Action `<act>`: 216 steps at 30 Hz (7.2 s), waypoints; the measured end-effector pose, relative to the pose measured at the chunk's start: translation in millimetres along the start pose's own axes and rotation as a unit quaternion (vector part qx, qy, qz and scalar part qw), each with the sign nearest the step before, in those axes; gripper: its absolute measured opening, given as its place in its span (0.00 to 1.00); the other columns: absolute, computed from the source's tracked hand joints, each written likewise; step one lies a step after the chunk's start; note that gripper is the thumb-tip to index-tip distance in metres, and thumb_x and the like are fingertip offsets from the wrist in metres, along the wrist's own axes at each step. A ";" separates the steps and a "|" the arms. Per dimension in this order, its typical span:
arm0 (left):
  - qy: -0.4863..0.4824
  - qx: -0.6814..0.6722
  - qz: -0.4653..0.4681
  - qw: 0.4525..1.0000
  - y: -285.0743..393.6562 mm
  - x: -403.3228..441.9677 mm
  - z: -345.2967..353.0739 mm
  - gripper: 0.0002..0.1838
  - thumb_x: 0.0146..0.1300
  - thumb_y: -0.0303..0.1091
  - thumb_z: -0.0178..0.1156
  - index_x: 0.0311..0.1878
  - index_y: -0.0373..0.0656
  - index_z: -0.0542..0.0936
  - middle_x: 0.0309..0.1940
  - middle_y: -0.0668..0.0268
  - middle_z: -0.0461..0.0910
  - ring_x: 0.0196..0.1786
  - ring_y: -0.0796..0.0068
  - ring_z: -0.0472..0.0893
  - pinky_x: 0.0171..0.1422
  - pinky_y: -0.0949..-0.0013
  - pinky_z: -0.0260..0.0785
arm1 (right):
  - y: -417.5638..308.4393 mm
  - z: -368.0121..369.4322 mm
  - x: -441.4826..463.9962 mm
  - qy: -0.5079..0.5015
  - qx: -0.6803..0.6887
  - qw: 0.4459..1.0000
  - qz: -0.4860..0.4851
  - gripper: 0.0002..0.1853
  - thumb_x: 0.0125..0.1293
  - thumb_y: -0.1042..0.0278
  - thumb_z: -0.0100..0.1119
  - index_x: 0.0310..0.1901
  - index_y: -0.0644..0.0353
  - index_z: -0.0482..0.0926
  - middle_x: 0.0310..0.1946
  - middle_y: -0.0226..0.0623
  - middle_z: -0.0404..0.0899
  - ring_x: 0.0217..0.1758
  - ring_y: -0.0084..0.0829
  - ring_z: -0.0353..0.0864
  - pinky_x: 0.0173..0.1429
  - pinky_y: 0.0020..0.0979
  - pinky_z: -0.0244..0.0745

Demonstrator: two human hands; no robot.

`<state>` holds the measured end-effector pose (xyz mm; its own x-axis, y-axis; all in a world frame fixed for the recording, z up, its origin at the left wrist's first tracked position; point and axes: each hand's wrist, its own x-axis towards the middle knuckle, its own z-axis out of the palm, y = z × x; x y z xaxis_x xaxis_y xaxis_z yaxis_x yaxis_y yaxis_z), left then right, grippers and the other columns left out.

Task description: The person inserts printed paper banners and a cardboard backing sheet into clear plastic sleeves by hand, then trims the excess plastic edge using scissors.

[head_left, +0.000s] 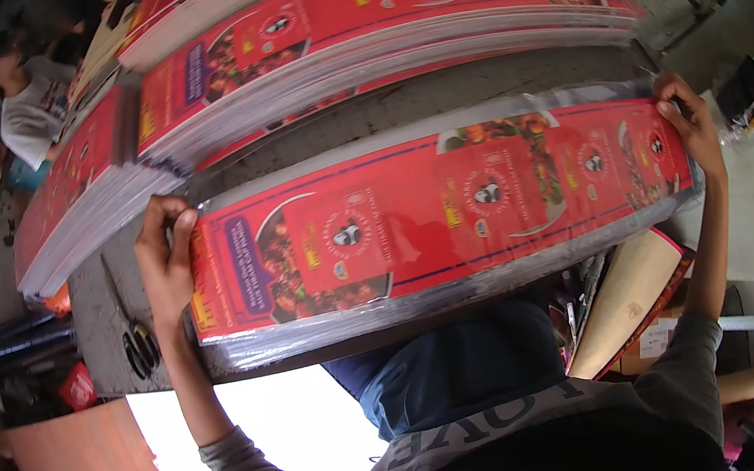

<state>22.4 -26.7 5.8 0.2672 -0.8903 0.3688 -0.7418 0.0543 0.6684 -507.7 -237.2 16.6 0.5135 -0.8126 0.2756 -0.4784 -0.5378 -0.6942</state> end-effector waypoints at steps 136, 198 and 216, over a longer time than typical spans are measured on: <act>-0.450 -0.408 -0.155 0.779 190.3 133.0 205.4 0.13 0.56 0.39 0.59 0.40 0.42 0.75 0.35 0.70 0.77 0.40 0.83 0.74 0.45 0.78 0.65 | -78.0 113.9 -57.5 0.262 0.517 0.812 0.063 0.29 0.54 0.82 0.53 0.57 0.79 0.55 0.46 0.57 0.72 0.21 0.10 0.68 0.18 0.10 0.55; -0.254 0.017 0.349 0.902 188.7 53.1 130.3 0.31 0.48 0.41 0.62 0.53 0.37 0.65 0.58 0.48 0.56 0.58 0.52 0.64 0.58 0.57 0.60 | -89.8 110.0 -41.0 0.250 0.442 0.857 0.091 0.24 0.51 0.89 0.50 0.52 0.75 0.62 0.49 0.48 0.68 0.55 0.31 0.68 0.58 0.27 0.62; 0.126 0.249 -0.073 0.957 -14.5 -224.3 -62.5 0.28 0.53 0.43 0.52 0.59 0.48 0.64 0.62 0.56 0.59 0.66 0.52 0.54 0.64 0.45 0.50 | -98.0 81.5 -53.9 0.106 0.176 0.978 0.034 0.25 0.45 0.91 0.49 0.49 0.68 0.71 0.52 0.38 0.65 0.59 0.31 0.63 0.57 0.25 0.62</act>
<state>11.7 200.4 -46.2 0.4836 -0.7306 0.4821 -0.8700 -0.3406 0.3565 -430.4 -122.4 15.7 0.3112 -0.8923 0.3271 -0.2129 -0.4009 -0.8910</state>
